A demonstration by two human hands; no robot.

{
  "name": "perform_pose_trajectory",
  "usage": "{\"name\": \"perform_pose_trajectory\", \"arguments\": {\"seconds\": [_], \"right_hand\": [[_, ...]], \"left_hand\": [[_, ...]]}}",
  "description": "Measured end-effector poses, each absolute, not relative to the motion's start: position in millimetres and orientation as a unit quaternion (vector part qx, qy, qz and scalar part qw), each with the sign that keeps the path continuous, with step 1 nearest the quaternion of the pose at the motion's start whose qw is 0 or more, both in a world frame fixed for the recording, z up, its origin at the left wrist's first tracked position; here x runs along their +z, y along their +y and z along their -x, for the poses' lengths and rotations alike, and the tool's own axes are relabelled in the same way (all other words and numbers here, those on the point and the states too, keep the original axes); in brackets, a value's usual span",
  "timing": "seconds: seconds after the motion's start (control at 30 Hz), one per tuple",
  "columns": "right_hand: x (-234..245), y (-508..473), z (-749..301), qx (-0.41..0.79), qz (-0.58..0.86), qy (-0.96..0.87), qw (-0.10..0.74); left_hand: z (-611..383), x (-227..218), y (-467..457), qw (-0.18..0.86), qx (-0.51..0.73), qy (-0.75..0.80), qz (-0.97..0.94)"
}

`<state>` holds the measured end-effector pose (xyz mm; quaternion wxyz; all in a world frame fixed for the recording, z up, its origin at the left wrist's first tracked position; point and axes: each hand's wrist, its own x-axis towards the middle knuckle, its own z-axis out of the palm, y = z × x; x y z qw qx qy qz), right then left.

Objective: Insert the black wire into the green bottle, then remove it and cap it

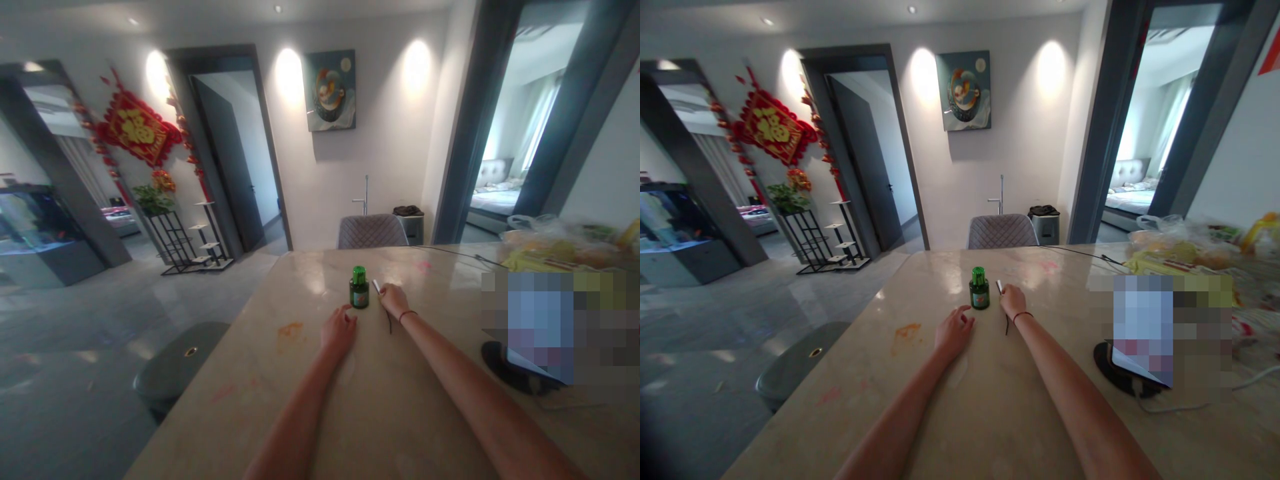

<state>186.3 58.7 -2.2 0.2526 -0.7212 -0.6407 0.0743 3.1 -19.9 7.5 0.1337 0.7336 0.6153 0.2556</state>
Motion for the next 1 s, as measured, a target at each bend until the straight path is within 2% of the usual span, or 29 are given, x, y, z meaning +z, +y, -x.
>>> {"name": "perform_pose_trajectory", "arguments": {"seconds": [0.5, 0.63, 0.73, 0.8, 0.83, 0.93, 1.0], "right_hand": [[1, 30, -204, 0.111, 0.688, -0.668, 0.262], [7, 22, -207, 0.093, 0.69, -0.647, 0.311], [13, 13, -209, 0.068, 0.683, -0.612, 0.393], [18, 6, -208, 0.165, 0.638, -0.603, 0.449], [20, 2, -207, 0.238, 0.606, -0.599, 0.466], [31, -9, -205, 0.433, 0.511, -0.581, 0.462], [39, -16, -205, 0.562, 0.421, -0.55, 0.451]], "left_hand": [[-4, 10, -21, 0.137, 0.256, 0.621, -0.728], [-4, 9, -19, 0.114, 0.289, 0.633, -0.709], [-2, 8, -17, 0.071, 0.351, 0.657, -0.664], [-1, 8, -15, 0.084, 0.395, 0.647, -0.647], [0, 9, -14, 0.125, 0.414, 0.632, -0.643], [1, 16, -11, 0.327, 0.427, 0.562, -0.628], [2, 23, -11, 0.421, 0.404, 0.522, -0.622]]}}
